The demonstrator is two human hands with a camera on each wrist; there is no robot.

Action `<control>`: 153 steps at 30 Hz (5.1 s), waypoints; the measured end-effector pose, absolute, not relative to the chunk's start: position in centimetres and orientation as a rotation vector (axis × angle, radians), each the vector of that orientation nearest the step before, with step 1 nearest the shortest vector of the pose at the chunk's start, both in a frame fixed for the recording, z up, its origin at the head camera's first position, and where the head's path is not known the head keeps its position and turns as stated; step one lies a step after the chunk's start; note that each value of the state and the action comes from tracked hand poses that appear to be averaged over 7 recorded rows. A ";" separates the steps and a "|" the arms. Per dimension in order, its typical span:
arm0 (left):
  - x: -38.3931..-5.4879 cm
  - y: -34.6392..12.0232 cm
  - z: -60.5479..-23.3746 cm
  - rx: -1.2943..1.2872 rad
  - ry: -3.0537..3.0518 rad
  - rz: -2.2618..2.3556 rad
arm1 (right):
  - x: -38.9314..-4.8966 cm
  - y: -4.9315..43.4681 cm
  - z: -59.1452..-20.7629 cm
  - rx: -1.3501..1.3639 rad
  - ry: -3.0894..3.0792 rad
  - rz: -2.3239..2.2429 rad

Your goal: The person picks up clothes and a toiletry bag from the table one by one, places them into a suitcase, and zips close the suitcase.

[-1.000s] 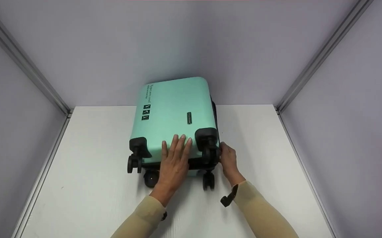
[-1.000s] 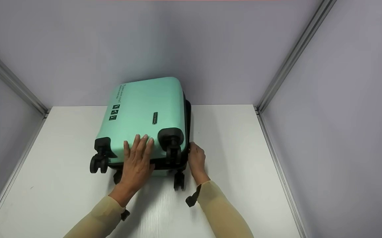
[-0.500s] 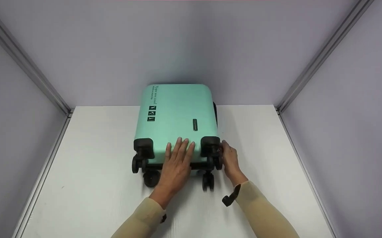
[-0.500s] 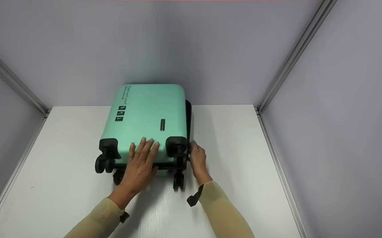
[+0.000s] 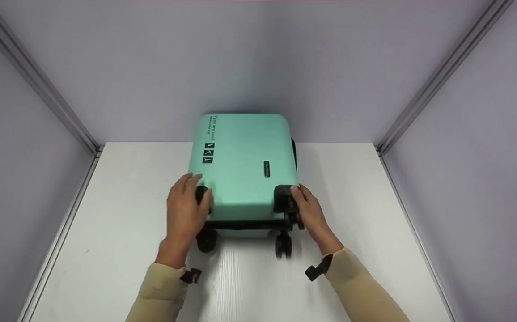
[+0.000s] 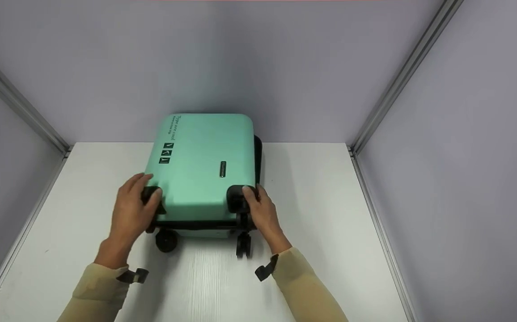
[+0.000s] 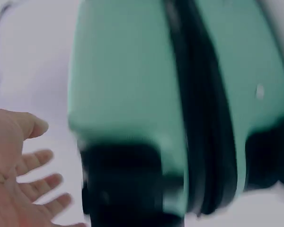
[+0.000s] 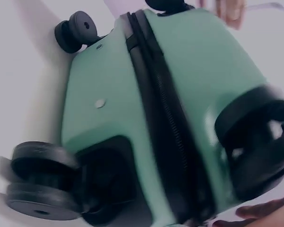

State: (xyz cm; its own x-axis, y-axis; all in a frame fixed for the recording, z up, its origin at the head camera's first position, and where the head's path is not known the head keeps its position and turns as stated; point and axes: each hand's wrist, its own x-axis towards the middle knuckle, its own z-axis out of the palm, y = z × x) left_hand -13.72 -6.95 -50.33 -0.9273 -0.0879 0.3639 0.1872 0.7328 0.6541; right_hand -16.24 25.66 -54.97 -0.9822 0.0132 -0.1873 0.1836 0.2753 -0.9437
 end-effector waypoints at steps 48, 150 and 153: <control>-14.3 -9.7 -58.1 0.164 -2.364 -2.294 | -18.7 29.1 -55.4 0.329 1.864 -2.068; -8.7 -1.6 -62.8 -0.085 -2.499 -0.919 | -16.8 25.2 -51.7 -0.012 2.950 -1.113; -8.8 -1.1 -62.8 -0.102 -2.489 -0.908 | -16.8 25.2 -51.8 -0.013 2.953 -1.128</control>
State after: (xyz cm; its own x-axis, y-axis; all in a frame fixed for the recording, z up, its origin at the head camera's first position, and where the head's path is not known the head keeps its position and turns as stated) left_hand -8.79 -1.14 -62.85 -0.8795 -0.0928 0.4667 0.2293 0.7767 0.5866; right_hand -16.81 25.18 -51.78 -0.9998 -0.0009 0.0215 -0.0150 0.7455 -0.6663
